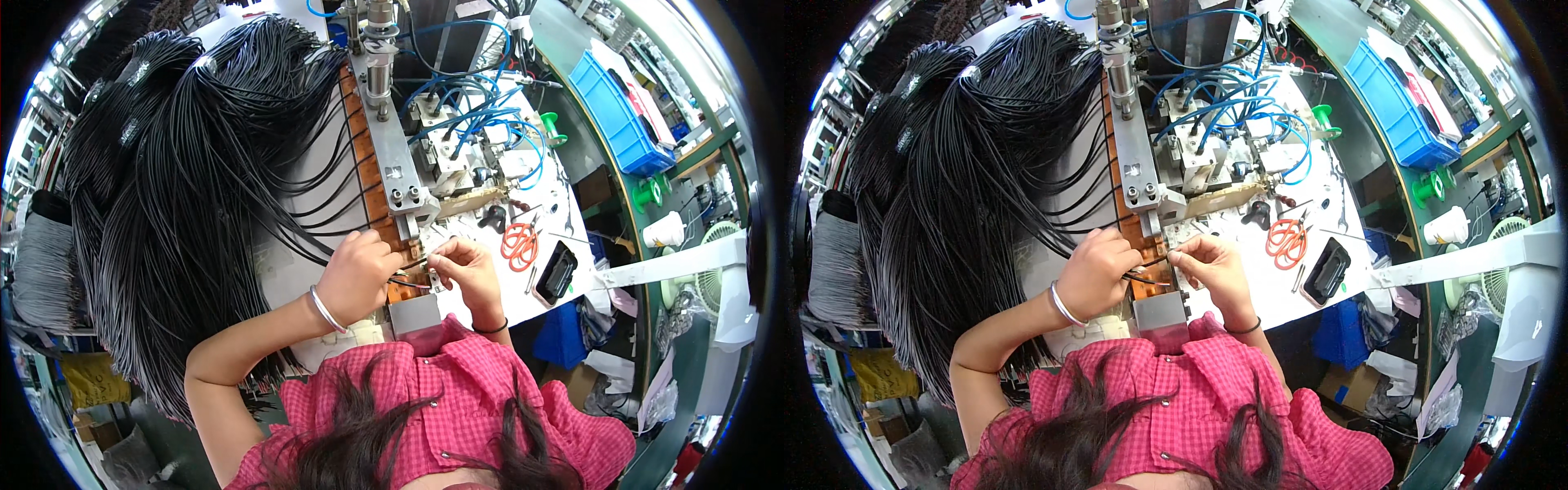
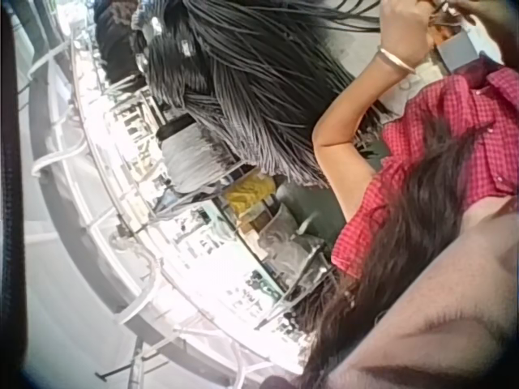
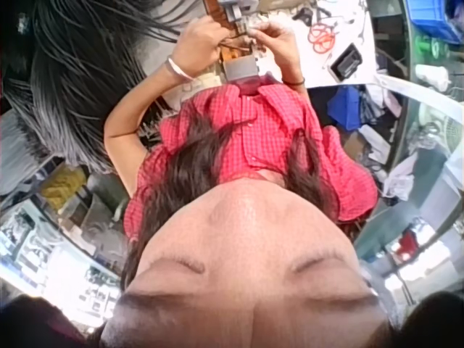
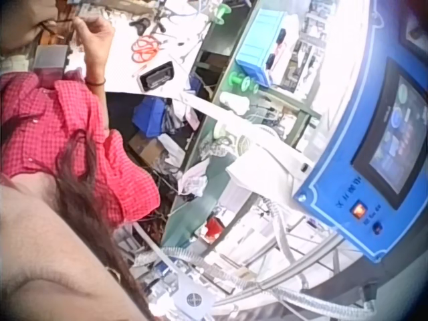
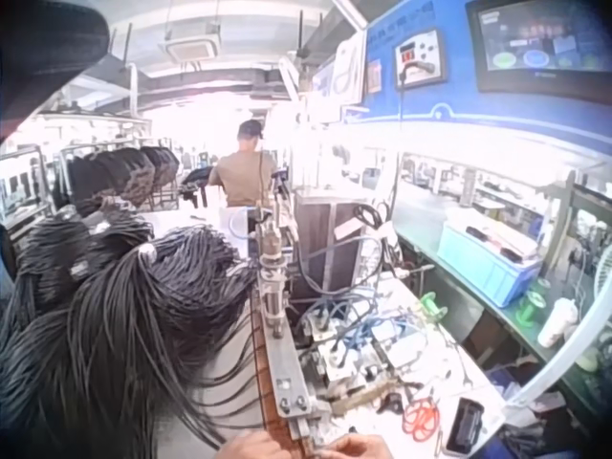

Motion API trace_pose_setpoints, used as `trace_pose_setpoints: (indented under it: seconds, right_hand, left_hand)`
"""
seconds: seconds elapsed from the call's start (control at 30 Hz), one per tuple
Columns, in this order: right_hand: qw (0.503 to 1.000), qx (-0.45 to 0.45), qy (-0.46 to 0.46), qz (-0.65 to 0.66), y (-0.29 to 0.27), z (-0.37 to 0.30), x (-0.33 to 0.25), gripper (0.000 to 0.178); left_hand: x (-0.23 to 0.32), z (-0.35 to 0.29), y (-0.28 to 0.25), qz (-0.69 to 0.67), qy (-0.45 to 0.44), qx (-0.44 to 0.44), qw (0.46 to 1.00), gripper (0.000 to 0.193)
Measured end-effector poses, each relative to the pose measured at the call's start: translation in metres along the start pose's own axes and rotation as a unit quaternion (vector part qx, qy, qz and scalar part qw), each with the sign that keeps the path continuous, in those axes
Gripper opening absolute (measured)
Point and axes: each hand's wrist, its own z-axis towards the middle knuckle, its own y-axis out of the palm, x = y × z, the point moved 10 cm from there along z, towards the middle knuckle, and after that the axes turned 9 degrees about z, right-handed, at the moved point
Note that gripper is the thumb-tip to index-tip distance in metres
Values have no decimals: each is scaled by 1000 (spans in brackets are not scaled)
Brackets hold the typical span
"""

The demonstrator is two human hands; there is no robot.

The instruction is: The person holds a bundle of cables and positions the exposed wire ends into a machine fixture by hand.

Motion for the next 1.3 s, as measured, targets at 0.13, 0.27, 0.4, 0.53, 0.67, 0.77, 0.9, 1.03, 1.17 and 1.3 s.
trace_pose_setpoints:
  seconds: [0.13, 0.27, 0.4, 0.53, 0.67, 0.77, 0.9, 1.03, 1.17, 1.3]
  right_hand:
    - [995, 22, -10, -94, -7, 2, 2, 6]
    - [995, 28, 22, -96, -11, 7, 15, 9]
    - [994, -1, 72, -80, -11, 9, 24, 12]
    - [989, 3, 84, -123, -11, 9, 25, 14]
    - [985, 17, 88, -145, -11, 8, 22, 12]
    - [984, 45, 34, -169, -11, 5, 10, 8]
    - [984, 48, -56, -165, 9, 2, -9, 7]
    - [997, -7, -30, -72, 25, 0, -5, 8]
    - [996, 18, -34, -80, 19, -3, -9, 8]
    - [996, 28, -22, -81, 15, -4, -9, 7]
  left_hand:
    - [4, -1, -2, -2, 20, 16, 1000, 15]
    - [1, -1, -4, 9, 7, 31, 999, 14]
    - [-3, -2, -2, 23, -10, 24, 999, 13]
    - [0, -3, 7, 53, 12, 12, 998, 14]
    - [-1, -2, -2, 90, 23, 24, 995, 16]
    - [-6, -1, -6, 98, 0, 2, 995, 17]
    - [-7, -4, 2, 26, -44, -27, 998, 15]
    - [-4, -3, 4, 20, -24, -37, 999, 21]
    - [2, -4, 0, 43, 10, 4, 999, 19]
    - [3, -4, 0, 38, 12, 16, 999, 16]
